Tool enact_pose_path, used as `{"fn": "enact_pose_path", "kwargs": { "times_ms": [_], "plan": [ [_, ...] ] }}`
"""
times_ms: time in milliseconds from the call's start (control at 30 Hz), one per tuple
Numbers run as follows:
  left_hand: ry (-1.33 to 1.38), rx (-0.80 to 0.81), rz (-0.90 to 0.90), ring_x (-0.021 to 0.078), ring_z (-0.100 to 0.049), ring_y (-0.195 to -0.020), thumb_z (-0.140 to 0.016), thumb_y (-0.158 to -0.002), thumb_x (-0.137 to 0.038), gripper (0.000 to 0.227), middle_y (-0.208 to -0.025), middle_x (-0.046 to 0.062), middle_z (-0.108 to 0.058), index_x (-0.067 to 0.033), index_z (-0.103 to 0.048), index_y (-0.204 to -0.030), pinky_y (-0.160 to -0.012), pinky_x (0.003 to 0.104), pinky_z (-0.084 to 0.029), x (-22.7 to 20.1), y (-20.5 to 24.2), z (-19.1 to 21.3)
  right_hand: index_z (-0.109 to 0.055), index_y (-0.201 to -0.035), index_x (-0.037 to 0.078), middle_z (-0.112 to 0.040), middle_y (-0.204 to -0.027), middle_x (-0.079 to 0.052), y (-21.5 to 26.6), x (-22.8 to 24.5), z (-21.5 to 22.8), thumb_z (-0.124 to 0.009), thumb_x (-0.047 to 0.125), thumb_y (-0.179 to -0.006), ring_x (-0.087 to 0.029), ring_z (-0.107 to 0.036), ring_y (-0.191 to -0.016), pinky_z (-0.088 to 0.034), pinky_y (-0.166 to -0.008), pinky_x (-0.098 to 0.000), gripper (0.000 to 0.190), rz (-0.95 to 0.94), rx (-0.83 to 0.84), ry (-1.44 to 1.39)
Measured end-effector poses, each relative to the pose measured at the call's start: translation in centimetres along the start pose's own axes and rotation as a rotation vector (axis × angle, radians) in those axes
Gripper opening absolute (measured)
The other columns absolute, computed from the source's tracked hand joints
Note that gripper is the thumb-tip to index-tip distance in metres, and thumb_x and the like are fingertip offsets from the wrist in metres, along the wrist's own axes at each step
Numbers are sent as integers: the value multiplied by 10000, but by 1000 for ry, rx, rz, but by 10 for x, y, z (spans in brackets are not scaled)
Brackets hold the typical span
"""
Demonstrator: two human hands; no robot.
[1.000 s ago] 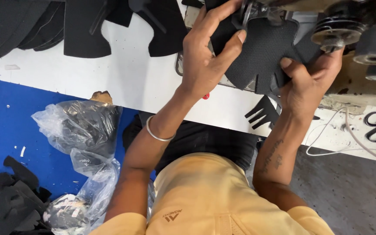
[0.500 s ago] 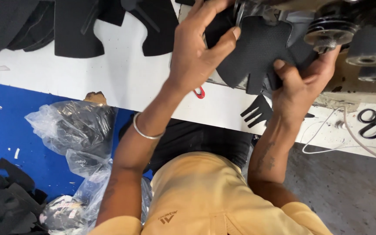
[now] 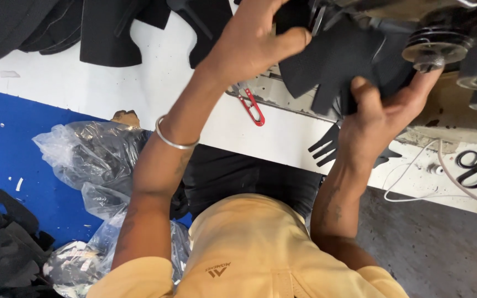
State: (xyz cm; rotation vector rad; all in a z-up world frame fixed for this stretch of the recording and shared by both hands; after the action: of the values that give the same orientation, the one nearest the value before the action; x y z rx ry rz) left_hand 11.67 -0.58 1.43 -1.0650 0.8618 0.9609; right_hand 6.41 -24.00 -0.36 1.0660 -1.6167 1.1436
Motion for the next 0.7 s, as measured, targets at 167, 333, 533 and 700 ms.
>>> {"fn": "enact_pose_path", "kwargs": {
  "times_ms": [167,333,533,700],
  "plan": [
    [62,16,251,243,-619,-1302,-692,-932,-297,562,-1365,147,-654,-14,-564,-1401,-1154,339,-483,8,49,-27,-221,-1643,89,-522,-1475,-168,-6,2,8,-547,-183,-965,-130,-588,-916,-566,-758,-289,800,52,78,-73],
    [304,-16,75,240,-246,-1613,-689,-1076,-180,838,-1715,172,-234,-43,-143,-1696,-1343,342,-235,-19,118,-79,-515,-1455,-20,-641,-1290,-150,24,-35,9,-585,-130,-1052,-144,-610,-851,-554,-766,-277,423,-63,31,17],
    [270,-144,394,227,-621,-1222,-801,-916,-198,581,-1354,158,-664,16,-579,-1409,-1093,362,-499,47,147,-55,-634,-1193,-58,-727,-1054,-141,50,-63,-31,-583,146,-1148,-154,-655,-839,-566,-846,-325,215,-192,177,-128],
    [938,-176,309,211,-686,-1119,-668,-998,-381,561,-1243,163,-699,34,-598,-1369,-1016,351,-556,47,131,18,-653,-1209,-19,-695,-1091,-65,47,-34,-93,-600,242,-1087,-157,-681,-992,-567,-941,-316,292,-222,426,-268]
  ]
}}
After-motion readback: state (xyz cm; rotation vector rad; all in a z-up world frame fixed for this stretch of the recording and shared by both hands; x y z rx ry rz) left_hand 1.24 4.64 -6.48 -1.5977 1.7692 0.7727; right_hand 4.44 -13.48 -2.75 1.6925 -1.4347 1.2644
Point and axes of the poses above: each hand's wrist, its own y-axis away from the middle knuckle, its own z-axis out of the back of the hand, x = y × z, the point moved 9 cm from there along -y, towards the middle knuckle
